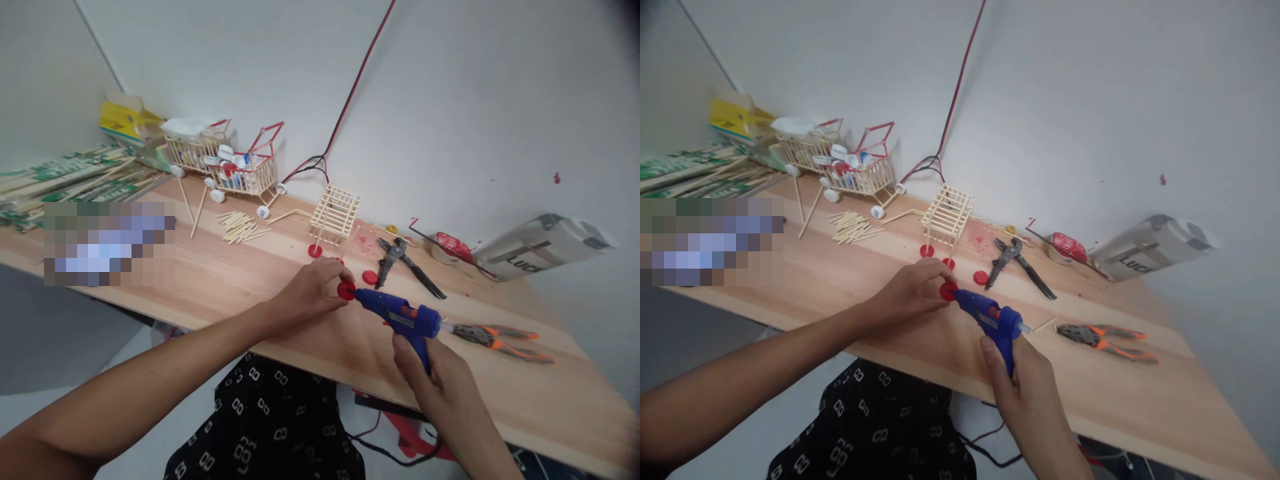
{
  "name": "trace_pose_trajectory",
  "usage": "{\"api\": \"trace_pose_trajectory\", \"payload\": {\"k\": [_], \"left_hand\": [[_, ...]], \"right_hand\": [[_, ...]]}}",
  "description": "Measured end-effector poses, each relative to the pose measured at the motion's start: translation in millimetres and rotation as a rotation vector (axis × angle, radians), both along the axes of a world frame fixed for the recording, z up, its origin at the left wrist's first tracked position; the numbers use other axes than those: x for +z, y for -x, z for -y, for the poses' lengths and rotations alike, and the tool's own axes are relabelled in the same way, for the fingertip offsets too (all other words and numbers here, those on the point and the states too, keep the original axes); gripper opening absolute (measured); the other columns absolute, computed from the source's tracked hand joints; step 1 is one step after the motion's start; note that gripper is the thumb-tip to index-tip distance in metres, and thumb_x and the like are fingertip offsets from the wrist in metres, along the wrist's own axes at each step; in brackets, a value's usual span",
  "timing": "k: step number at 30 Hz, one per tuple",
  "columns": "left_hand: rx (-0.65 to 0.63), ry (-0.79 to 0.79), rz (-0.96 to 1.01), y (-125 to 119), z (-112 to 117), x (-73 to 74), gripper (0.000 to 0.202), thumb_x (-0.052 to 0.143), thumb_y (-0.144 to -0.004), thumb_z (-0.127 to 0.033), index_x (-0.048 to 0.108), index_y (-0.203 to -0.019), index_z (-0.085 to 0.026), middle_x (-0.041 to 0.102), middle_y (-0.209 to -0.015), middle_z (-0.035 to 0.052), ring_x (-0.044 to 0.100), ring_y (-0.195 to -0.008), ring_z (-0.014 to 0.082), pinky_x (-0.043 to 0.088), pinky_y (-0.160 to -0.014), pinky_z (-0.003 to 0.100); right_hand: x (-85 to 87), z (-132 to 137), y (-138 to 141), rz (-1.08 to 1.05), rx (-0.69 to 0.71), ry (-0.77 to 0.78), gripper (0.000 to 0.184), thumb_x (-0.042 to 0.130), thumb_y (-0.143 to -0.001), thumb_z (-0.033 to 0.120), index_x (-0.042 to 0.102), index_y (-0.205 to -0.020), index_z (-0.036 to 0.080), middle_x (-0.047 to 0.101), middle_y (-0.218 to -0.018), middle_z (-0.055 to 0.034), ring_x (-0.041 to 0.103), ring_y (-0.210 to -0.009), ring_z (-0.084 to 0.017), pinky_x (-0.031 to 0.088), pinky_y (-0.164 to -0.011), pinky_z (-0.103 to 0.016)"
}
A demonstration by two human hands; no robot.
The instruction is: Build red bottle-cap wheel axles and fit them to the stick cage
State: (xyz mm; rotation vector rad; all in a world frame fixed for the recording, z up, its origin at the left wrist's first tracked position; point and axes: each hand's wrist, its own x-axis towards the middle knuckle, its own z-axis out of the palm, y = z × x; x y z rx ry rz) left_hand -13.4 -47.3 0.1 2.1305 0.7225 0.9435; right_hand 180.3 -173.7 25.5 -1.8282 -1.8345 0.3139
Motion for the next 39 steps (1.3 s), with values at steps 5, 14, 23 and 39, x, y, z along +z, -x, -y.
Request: {"api": "trace_pose_trajectory", "payload": {"k": [5,14,23,39], "left_hand": [[0.007,-0.009,0.003,-0.1,-0.5,-1.0,0.017,0.067,-0.076,-0.019,0.062,-0.092,-0.019,0.065,-0.092,0.0034,0.057,-0.089,0.0182,0.043,-0.081,0.032],[0.025,-0.021,-0.005,-1.1,0.1,0.2,0.017,0.067,-0.075,-0.017,0.062,-0.091,-0.018,0.065,-0.091,0.0034,0.057,-0.087,0.0175,0.045,-0.08,0.032],[0.039,-0.022,-0.016,-1.7,0.1,-0.9,0.017,0.067,-0.075,-0.017,0.063,-0.091,-0.017,0.066,-0.09,0.0031,0.057,-0.087,0.0174,0.044,-0.079,0.031],[0.028,-0.047,-0.021,-1.7,-0.1,-3.1,0.014,0.066,-0.076,-0.017,0.062,-0.09,-0.018,0.066,-0.09,0.0024,0.057,-0.087,0.0169,0.045,-0.08,0.031]], "right_hand": [[-2.3,0.8,-2.7,0.008,-0.002,-0.026,0.04,0.042,-0.089,0.051,0.047,-0.062,0.022,0.046,-0.052,0.001,0.045,-0.048,-0.015,0.034,-0.044,-0.024],[-2.7,1.3,-3.7,0.006,0.004,-0.043,0.039,0.043,-0.089,0.052,0.053,-0.067,0.021,0.05,-0.052,0.0009,0.047,-0.047,-0.015,0.036,-0.044,-0.025],[-3.2,1.0,-2.2,0.016,0.012,-0.035,0.04,0.044,-0.089,0.05,0.046,-0.061,0.022,0.049,-0.051,0.0015,0.045,-0.046,-0.014,0.034,-0.043,-0.024],[-4.3,1.5,-2.0,0.015,0.019,-0.008,0.039,0.044,-0.09,0.05,0.046,-0.063,0.022,0.047,-0.051,0.0021,0.044,-0.046,-0.013,0.033,-0.043,-0.024]]}}
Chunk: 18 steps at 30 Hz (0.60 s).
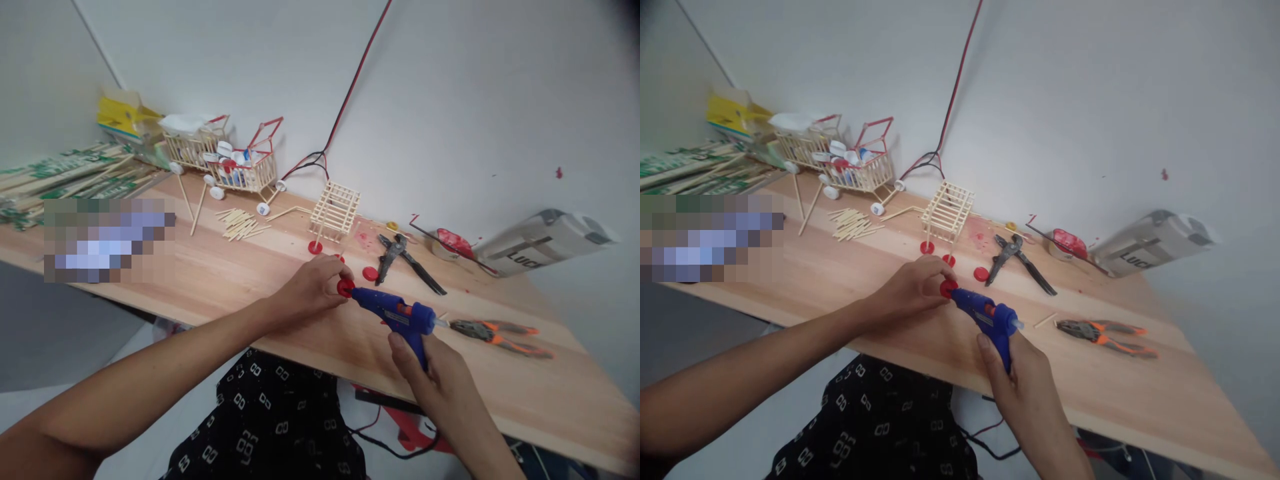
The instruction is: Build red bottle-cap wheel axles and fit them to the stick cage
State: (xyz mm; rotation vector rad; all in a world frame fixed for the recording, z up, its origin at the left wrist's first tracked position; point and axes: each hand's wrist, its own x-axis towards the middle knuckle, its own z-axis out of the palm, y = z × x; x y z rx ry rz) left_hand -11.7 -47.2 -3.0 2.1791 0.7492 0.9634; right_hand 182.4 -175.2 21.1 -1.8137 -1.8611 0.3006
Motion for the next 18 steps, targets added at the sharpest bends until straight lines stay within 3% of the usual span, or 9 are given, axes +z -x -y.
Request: {"api": "trace_pose_trajectory", "payload": {"k": [18], "left_hand": [[-0.03,-0.032,-0.032,1.1,-1.7,-2.3,0.015,0.063,-0.078,-0.018,0.062,-0.093,-0.018,0.064,-0.093,0.0039,0.057,-0.088,0.0174,0.045,-0.081,0.032]], "right_hand": [[0.4,-2.5,0.7,0.007,-0.021,-0.005,0.039,0.043,-0.088,0.052,0.047,-0.062,0.022,0.048,-0.049,0.0015,0.044,-0.046,-0.014,0.034,-0.043,-0.025]]}}
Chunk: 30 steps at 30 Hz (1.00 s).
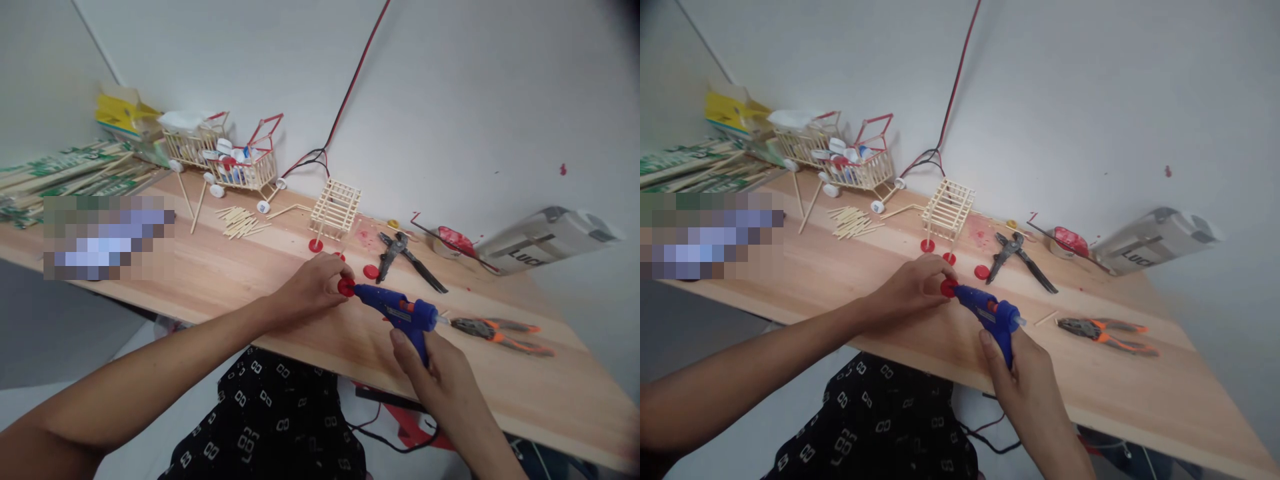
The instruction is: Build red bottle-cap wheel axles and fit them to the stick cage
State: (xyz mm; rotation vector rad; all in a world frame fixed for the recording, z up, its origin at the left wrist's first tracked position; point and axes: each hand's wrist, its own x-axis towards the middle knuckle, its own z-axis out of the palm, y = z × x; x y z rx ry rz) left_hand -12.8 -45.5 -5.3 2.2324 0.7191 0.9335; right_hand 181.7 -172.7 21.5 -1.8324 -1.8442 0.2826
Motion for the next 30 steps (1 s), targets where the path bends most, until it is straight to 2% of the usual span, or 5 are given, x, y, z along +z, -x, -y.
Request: {"api": "trace_pose_trajectory", "payload": {"k": [11,30], "left_hand": [[0.017,0.028,-0.003,0.0,2.0,3.5,0.015,0.065,-0.077,-0.017,0.062,-0.092,-0.018,0.065,-0.092,0.0037,0.058,-0.087,0.0172,0.046,-0.08,0.031],[0.003,0.005,-0.011,-0.5,-0.4,-0.3,0.014,0.062,-0.077,-0.017,0.061,-0.091,-0.018,0.065,-0.092,0.0036,0.057,-0.087,0.0172,0.046,-0.08,0.032]], "right_hand": [[-1.9,1.6,-2.4,0.019,-0.005,-0.016,0.041,0.043,-0.088,0.054,0.047,-0.062,0.022,0.05,-0.049,0.0009,0.046,-0.045,-0.015,0.035,-0.044,-0.025],[-2.2,3.8,-0.3,0.015,-0.008,-0.012,0.043,0.043,-0.088,0.054,0.047,-0.06,0.022,0.05,-0.05,0.001,0.047,-0.046,-0.014,0.037,-0.044,-0.025]]}}
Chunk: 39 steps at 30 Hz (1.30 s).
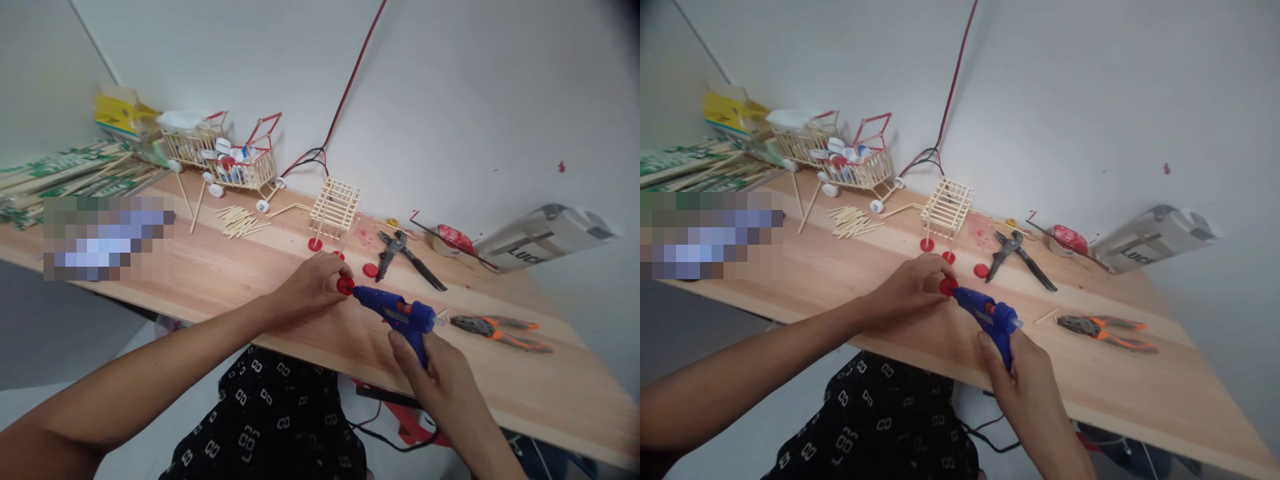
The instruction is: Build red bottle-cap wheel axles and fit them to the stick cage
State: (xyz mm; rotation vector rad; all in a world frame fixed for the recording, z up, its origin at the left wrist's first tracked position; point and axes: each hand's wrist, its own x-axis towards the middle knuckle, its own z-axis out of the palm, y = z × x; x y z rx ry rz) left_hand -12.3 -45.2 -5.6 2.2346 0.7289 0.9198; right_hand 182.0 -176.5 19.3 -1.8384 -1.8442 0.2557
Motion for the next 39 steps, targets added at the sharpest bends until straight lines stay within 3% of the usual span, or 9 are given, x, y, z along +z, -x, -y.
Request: {"api": "trace_pose_trajectory", "payload": {"k": [21,39], "left_hand": [[-0.017,0.003,-0.004,0.4,-0.5,-0.7,0.015,0.064,-0.077,-0.018,0.061,-0.092,-0.018,0.064,-0.093,0.0041,0.057,-0.088,0.0172,0.046,-0.081,0.032],[-0.02,0.013,-0.014,1.1,0.5,1.0,0.017,0.064,-0.076,-0.016,0.061,-0.092,-0.017,0.064,-0.093,0.0042,0.057,-0.088,0.0175,0.045,-0.081,0.032]], "right_hand": [[0.6,-1.4,-0.6,0.006,0.001,0.014,0.042,0.044,-0.088,0.054,0.05,-0.063,0.022,0.054,-0.051,0.0,0.048,-0.047,-0.015,0.036,-0.045,-0.025],[-3.1,-2.3,-3.9,0.03,0.005,-0.021,0.041,0.044,-0.088,0.054,0.046,-0.061,0.023,0.046,-0.047,0.0026,0.043,-0.043,-0.014,0.032,-0.042,-0.025]]}}
